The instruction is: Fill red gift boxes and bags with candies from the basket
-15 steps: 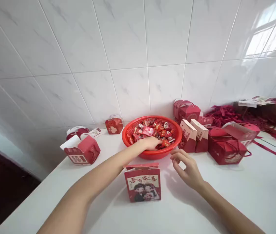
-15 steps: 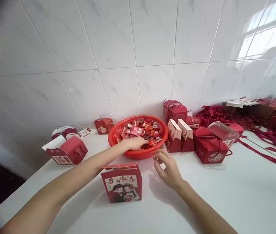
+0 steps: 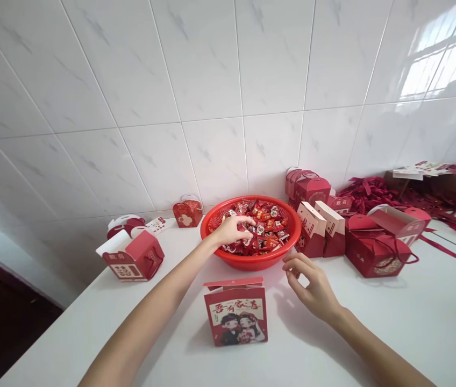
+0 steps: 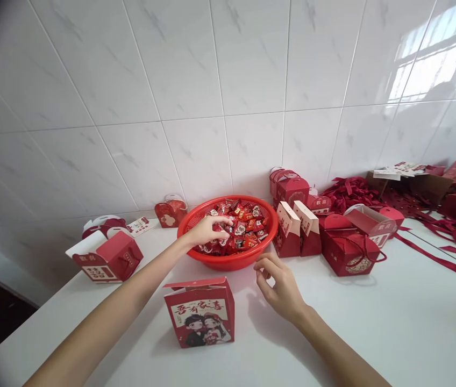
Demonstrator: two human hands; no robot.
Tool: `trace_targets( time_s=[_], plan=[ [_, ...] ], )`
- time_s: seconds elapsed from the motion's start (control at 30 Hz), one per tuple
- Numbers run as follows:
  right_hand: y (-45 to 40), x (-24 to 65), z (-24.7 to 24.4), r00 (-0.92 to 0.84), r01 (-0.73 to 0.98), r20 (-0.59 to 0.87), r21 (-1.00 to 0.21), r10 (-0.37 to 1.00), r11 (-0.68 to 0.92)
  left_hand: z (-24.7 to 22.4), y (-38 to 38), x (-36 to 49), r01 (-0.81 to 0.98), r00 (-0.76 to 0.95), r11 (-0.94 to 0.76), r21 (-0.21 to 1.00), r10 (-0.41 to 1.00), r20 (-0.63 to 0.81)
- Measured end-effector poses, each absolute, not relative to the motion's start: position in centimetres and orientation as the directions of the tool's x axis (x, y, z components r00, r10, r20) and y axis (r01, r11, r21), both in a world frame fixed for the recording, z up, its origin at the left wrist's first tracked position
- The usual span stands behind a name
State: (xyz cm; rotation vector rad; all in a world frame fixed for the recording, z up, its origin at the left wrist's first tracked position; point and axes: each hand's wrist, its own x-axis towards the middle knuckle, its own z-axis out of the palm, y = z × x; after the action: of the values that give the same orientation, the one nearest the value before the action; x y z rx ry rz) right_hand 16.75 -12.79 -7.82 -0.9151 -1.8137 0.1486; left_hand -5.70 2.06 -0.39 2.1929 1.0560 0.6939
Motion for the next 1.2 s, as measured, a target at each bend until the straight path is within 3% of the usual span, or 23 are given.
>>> trace_targets(
  time_s=[0.17,0.4,0.47,0.57,0.7,0.8,1.2],
  plan=[
    [-12.7,16.5,-8.0,-0.154,0.521,0.75,-0.491,0.643,0.698,-0.8,1.9,-6.3,0.285,0.527,-0.453,0.845,0.81,0.257],
    [-12.1,17.1,-6.0,-0.019,0.564,0.837,-0.442,0.546,0.698,-1.0,2.0,-6.1,0.223,0.548,-0.487,0.845,0.779,0.304],
    [-11.0,16.7,-4.7,0.004,0.567,0.819,-0.474,0.573,0.674,-1.1,2.0,-6.2,0.217,0.547,-0.511,0.832,0.769,0.33],
    [-8.0,15.4,-2.8,0.005,0.535,0.669,-0.629,0.743,0.564,-1.1,2.0,-6.2,0.194,0.574,-0.524,0.829,0.746,0.338],
    [-3.8,13.2,-1.4,-0.027,0.321,0.322,-0.894,0.946,0.314,-1.3,1.9,-6.3,0.148,0.581,-0.528,0.836,0.731,0.358],
    [-2.2,12.4,-1.3,-0.144,0.189,0.157,-0.965,0.977,0.183,-1.5,2.1,-6.3,0.132,0.557,-0.538,0.833,0.735,0.387],
    [-2.6,13.0,-1.5,-0.09,0.056,0.168,-0.983,0.982,0.173,-1.4,1.8,-6.1,0.157,0.46,-0.493,0.856,0.803,0.379]
  ],
)
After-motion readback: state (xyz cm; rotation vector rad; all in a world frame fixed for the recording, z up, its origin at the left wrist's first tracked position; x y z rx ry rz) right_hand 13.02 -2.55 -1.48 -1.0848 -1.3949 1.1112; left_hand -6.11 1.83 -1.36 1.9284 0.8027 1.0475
